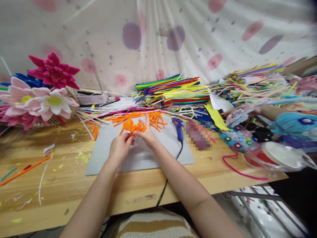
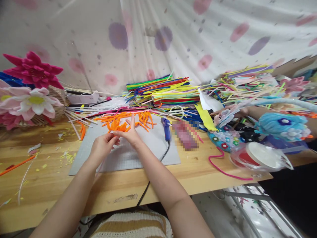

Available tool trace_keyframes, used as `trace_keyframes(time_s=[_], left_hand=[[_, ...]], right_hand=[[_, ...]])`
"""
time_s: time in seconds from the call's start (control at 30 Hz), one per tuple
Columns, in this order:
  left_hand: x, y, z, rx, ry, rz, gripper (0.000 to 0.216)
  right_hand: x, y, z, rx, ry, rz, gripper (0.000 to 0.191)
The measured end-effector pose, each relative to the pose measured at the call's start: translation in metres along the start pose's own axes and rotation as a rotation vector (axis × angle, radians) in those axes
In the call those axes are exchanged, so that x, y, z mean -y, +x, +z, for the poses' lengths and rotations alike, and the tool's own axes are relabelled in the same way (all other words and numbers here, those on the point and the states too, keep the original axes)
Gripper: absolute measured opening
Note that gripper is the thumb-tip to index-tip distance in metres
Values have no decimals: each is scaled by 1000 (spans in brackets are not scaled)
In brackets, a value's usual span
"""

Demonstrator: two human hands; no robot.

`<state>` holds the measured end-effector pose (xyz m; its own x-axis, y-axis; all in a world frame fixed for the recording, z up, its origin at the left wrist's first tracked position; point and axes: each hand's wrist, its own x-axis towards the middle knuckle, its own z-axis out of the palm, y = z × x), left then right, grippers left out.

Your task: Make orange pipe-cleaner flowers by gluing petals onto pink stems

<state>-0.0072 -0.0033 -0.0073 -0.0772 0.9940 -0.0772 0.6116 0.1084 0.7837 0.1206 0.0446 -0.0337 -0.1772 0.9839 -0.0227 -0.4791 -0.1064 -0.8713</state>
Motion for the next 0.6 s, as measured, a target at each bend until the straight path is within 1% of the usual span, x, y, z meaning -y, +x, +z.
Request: trace_keyframes(time_s=[0.1,0.17,0.23,0.3,0.4,0.47,0.53,0.6], left_hand=[[-6,-4,0,1,231,68,26],[-7,-7,1,17,287,85,25],[-4,-8,3,26,285,90,25],[0,-8,4,24,268,92,26],[6,-5,2,25,216,86,27],[8,-3,-1,23,177,70,29],[9,-1,-5,35,155,56,30],[8,-1,-9,86,155,74,32]], right_hand=[[-3,5,5,-111,49,13,101],[-4,6,7,-148,97,25,97],[-4,7,7,-147,115,33,90],[-3,6,5,-111,114,38,82],[-1,5,-1,-17,117,51,75],[2,5,-7,35,107,66,73],[5,6,-15,56,69,78,72],[9,6,-21,89,3,70,73]])
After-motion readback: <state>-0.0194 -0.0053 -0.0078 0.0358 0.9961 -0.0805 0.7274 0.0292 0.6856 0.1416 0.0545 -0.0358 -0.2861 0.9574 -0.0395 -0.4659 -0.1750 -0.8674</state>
